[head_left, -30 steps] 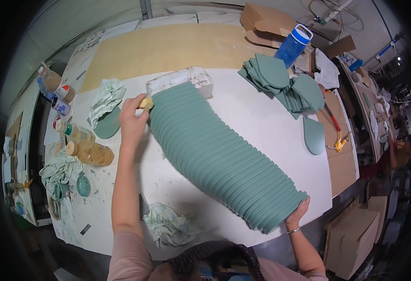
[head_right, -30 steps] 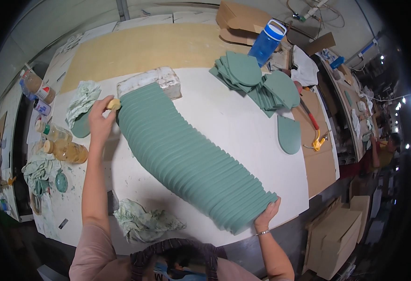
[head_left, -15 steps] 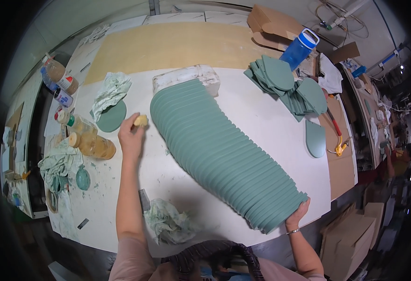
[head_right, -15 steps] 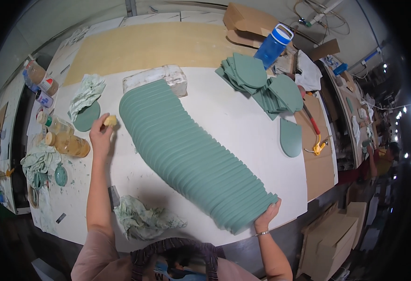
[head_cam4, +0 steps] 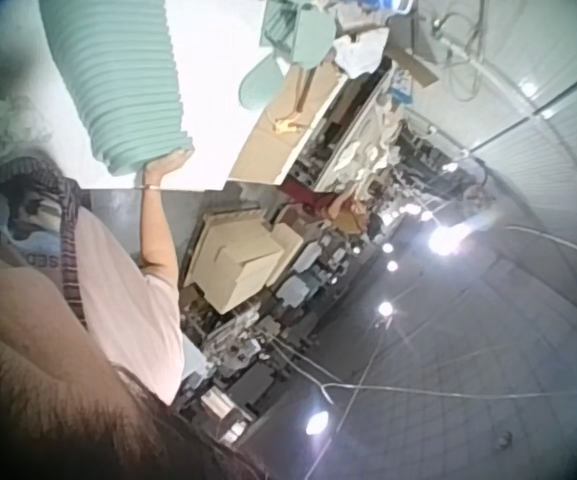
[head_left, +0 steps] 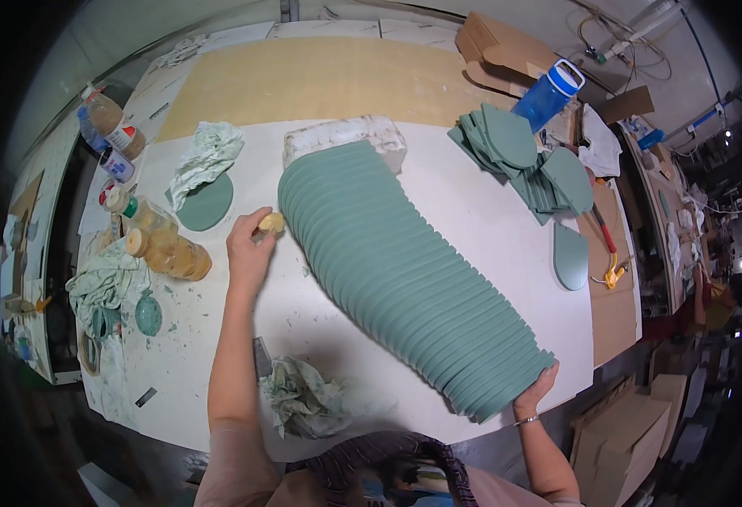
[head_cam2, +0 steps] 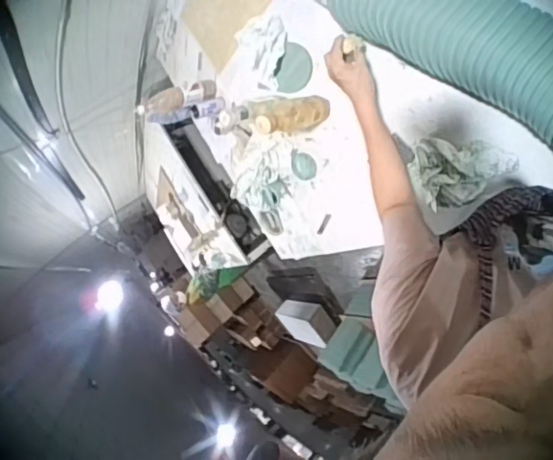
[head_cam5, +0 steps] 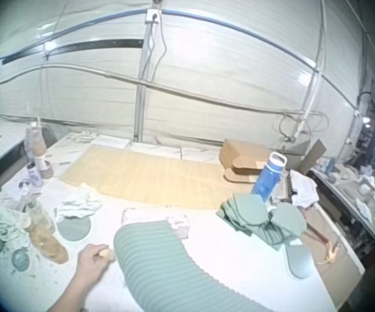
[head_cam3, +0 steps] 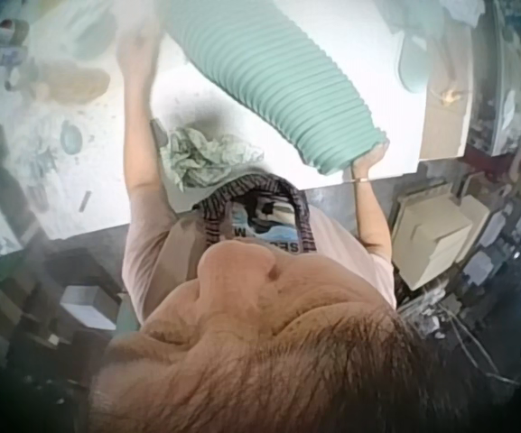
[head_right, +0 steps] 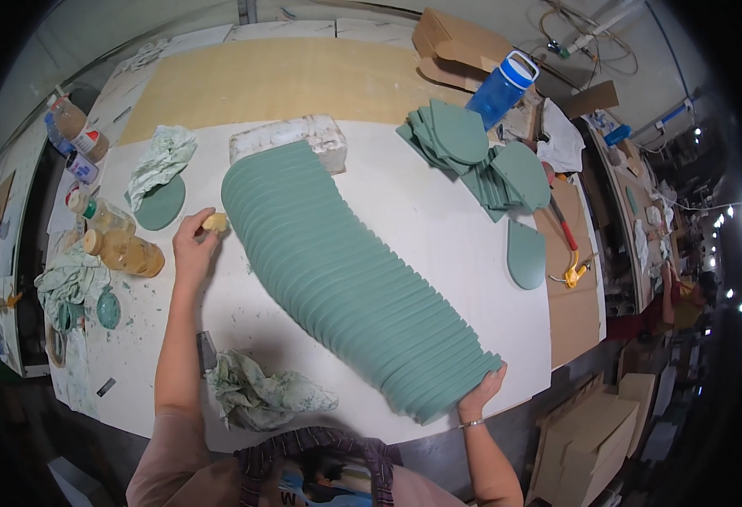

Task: The person wipes the edges and surfaces of a stack of green curved components using a sponge and a cloth.

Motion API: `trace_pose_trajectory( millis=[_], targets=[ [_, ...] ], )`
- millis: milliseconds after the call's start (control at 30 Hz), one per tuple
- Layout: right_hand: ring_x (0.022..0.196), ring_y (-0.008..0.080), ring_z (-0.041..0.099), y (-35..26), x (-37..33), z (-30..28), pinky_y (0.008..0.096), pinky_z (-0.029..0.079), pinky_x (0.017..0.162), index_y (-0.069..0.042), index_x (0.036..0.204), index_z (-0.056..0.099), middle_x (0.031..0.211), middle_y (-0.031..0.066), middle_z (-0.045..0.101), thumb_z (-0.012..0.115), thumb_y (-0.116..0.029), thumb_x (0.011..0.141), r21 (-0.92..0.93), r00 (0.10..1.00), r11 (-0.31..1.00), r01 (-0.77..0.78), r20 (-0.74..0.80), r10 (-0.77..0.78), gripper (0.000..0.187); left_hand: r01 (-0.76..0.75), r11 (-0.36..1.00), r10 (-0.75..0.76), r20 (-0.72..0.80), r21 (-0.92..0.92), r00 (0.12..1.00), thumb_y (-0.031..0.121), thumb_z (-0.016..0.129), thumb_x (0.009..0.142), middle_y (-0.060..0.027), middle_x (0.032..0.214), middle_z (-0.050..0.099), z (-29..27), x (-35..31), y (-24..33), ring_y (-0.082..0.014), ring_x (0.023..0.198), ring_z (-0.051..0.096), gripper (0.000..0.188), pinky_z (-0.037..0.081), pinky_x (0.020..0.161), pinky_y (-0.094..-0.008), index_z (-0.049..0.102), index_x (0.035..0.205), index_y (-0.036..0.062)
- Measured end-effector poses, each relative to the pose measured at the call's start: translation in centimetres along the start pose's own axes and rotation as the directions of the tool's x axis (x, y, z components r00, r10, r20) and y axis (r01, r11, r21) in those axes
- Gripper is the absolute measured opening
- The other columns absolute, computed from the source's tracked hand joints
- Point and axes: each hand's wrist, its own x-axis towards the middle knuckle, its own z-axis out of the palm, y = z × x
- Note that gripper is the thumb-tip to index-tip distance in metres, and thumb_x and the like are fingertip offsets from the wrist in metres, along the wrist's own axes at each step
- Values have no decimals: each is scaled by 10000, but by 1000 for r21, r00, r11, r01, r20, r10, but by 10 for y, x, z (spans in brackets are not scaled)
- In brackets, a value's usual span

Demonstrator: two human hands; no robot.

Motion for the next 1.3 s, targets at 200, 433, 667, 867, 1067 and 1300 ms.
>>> trace_pose_trajectory(
  millis=[200,433,667,867,1067,1300],
  targets=[
    [846,180,470,7,0,-1,331,403,807,-9,950,487,896,67,486,333,-338,1013,-17,999,999,35,-5,-35,368,-153,986,152,-29,-70,988,5,663,767,-129,938,614,7,45,38,-254,872,616,386,497,817,-333,677,1150,48],
    [881,179,488,8,-3,-1,328,408,829,-3,989,495,915,71,500,340,-361,1013,-53,1000,998,-14,-2,14,391,-281,941,259,133,190,957,4,638,760,-121,898,585,19,63,67,-264,815,590,402,487,768,-337,667,1157,61],
    [830,155,456,12,1,0,316,403,781,-16,952,475,881,48,471,356,-363,1012,-23,999,999,32,-18,-33,372,-123,989,119,51,86,992,29,627,752,-117,885,587,-6,35,27,-284,834,599,373,487,779,-374,686,1117,77],
    [872,174,490,19,-1,-6,328,415,819,-5,992,498,920,69,508,356,-354,1011,-53,1000,999,13,-19,-14,377,-344,927,328,122,150,937,63,627,770,-121,897,588,31,66,76,-305,904,580,321,477,822,-403,701,1081,92],
    [895,188,518,15,-2,-1,337,427,835,-1,1025,515,948,80,538,367,-353,1014,-29,1000,1000,-9,-22,8,382,-449,854,385,262,263,885,56,620,735,-133,898,568,56,82,99,-321,953,561,355,470,863,-406,694,1082,65],
    [873,175,506,11,0,-4,331,425,814,-11,1006,504,925,72,523,371,-382,1021,-37,1000,999,22,-1,-22,395,-390,884,340,220,257,914,16,591,739,-129,886,571,42,83,97,-321,940,551,354,463,852,-421,709,1069,67]
  ],
)
